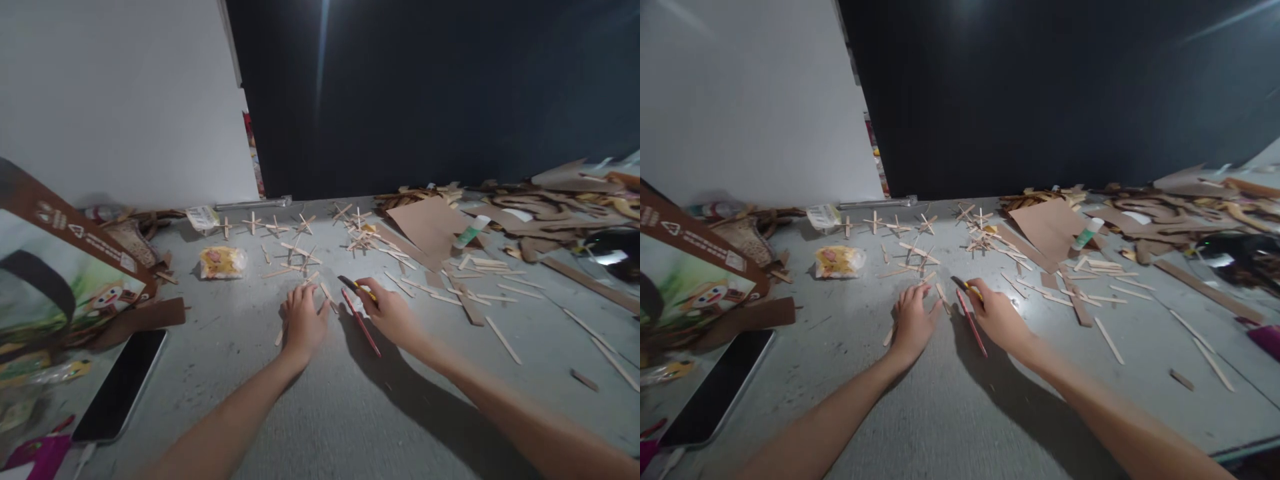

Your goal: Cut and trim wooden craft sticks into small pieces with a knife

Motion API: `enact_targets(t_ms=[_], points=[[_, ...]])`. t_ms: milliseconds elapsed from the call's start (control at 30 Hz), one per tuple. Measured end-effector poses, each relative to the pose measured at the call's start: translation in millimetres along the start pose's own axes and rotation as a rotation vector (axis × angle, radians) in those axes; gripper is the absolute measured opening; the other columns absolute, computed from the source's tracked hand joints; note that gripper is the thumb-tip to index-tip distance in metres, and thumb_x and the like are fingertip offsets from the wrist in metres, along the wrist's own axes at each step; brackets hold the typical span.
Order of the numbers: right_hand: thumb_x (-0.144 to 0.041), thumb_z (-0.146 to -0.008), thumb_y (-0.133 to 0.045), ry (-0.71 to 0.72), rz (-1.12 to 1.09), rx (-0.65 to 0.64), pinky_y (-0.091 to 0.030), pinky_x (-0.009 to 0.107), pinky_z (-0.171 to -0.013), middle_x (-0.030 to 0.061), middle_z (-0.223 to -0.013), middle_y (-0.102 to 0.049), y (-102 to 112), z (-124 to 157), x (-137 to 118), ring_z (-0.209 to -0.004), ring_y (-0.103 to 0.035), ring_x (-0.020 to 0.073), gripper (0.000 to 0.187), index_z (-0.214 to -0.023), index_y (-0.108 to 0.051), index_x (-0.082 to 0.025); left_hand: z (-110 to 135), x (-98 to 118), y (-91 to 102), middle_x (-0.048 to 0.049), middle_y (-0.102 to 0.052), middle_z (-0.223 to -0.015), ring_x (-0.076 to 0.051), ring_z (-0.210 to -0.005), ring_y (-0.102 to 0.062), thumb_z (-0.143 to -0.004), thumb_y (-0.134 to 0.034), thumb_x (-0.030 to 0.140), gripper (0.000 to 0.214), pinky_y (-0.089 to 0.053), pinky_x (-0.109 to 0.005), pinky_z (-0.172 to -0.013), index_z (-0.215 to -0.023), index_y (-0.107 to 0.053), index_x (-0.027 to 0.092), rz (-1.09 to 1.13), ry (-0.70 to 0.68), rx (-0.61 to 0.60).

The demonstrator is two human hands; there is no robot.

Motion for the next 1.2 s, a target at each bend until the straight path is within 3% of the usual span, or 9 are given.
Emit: enact_targets(t_ms=[133, 200, 433, 533, 767, 900, 967, 1067, 1200], points=[[-0.047, -0.104, -0.038, -0.031, -0.049, 0.064, -0.036, 0.029, -0.059, 0.0042, -0.068, -0.069, 7.3, -2.3, 10.4, -0.057, -0.061, 0.0230, 0.040, -0.115, -0.065, -0.020, 1.1, 10.4, -5.5, -0.0149, -0.065, -0.134, -0.036, -0.128, -0.056, -0.088, -0.081, 0.037, 0.048, -0.043, -0.050, -0.105, -0.132, -0.067, 0.023, -0.122, -0.065, -0.064], [-0.047, -0.104, -0.038, -0.032, -0.079, 0.088, -0.038, 0.029, -0.060, 0.0048, -0.070, -0.070, 8.1, -1.2, 12.2, -0.058, -0.061, 0.0223, 0.039, -0.113, -0.065, -0.020, 0.6, 12.7, -7.0, -0.0147, -0.066, -0.133, -0.036, -0.127, -0.056, -0.088, -0.082, 0.037, 0.043, -0.044, -0.050, -0.103, -0.127, -0.071, 0.023, -0.139, -0.094, -0.078], [-0.049, -0.105, -0.037, -0.022, -0.099, 0.114, -0.038, 0.029, -0.060, 0.0035, -0.068, -0.067, 3.9, 6.9, 15.8, -0.056, -0.060, 0.0222, 0.044, -0.121, -0.065, -0.018, 3.1, 18.3, -8.9, -0.0099, -0.072, -0.109, -0.033, -0.118, -0.060, -0.092, -0.076, 0.021, 0.006, -0.046, -0.047, -0.098, -0.097, -0.079, 0.022, -0.121, -0.136, -0.153], [-0.049, -0.106, -0.037, -0.019, -0.130, 0.107, -0.039, 0.029, -0.061, 0.0036, -0.070, -0.068, 4.0, 10.8, 17.7, -0.056, -0.060, 0.0218, 0.045, -0.122, -0.064, -0.018, 6.7, 25.2, -10.6, -0.0089, -0.072, -0.099, -0.031, -0.110, -0.062, -0.095, -0.065, 0.011, 0.017, -0.046, -0.047, -0.096, -0.091, -0.077, 0.022, -0.154, -0.208, -0.189], [-0.050, -0.106, -0.038, -0.028, -0.188, 0.112, -0.043, 0.029, -0.062, 0.0047, -0.074, -0.070, 9.0, 12.9, 20.6, -0.061, -0.064, 0.0215, 0.044, -0.120, -0.064, -0.018, 3.1, 26.1, -4.6, -0.0100, -0.071, -0.106, -0.029, -0.109, -0.061, -0.090, -0.049, -0.006, 0.040, -0.051, -0.044, -0.095, -0.098, -0.076, 0.021, -0.228, -0.296, -0.235], [-0.049, -0.105, -0.041, -0.010, -0.175, 0.150, -0.043, 0.027, -0.059, 0.0042, -0.073, -0.070, 12.5, 12.0, 24.1, -0.059, -0.064, 0.0205, 0.042, -0.117, -0.067, -0.019, 24.5, 41.2, -5.2, -0.0149, -0.069, -0.124, -0.030, -0.110, -0.063, -0.092, -0.047, -0.005, 0.051, -0.056, -0.047, -0.094, -0.131, -0.069, 0.019, -0.466, -0.306, -0.177], [-0.050, -0.105, -0.042, 0.004, -0.172, 0.173, -0.042, 0.027, -0.058, 0.0033, -0.070, -0.070, 14.4, 12.0, 25.3, -0.057, -0.064, 0.0200, 0.042, -0.115, -0.068, -0.019, 38.7, 49.3, -13.3, -0.0185, -0.069, -0.130, -0.033, -0.109, -0.066, -0.094, -0.052, 0.001, 0.045, -0.057, -0.051, -0.094, -0.135, -0.067, 0.014, -0.546, -0.331, -0.182], [-0.050, -0.105, -0.042, 0.008, -0.170, 0.189, -0.043, 0.027, -0.057, 0.0028, -0.068, -0.070, 16.2, 12.4, 26.4, -0.056, -0.063, 0.0196, 0.042, -0.114, -0.068, -0.019, 48.8, 57.1, -22.4, -0.0211, -0.070, -0.134, -0.035, -0.118, -0.067, -0.098, -0.057, 0.009, 0.037, -0.057, -0.054, -0.102, -0.132, -0.069, 0.009, -0.488, -0.399, -0.178], [-0.051, -0.104, -0.043, 0.013, -0.174, 0.183, -0.043, 0.027, -0.056, 0.0034, -0.069, -0.071, 16.7, 12.7, 25.0, -0.055, -0.064, 0.0196, 0.042, -0.113, -0.069, -0.019, 39.1, 53.4, -23.6, -0.0185, -0.070, -0.140, -0.034, -0.130, -0.064, -0.101, -0.057, 0.015, 0.029, -0.052, -0.056, -0.114, -0.124, -0.074, 0.011, -0.271, -0.455, -0.175]])
Point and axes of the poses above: each hand's wrist, its own z-axis away from the middle knuckle, its own y-axis out of the back of the hand, x = y × z, the point moved 10 cm from there along -z, towards the middle knuckle
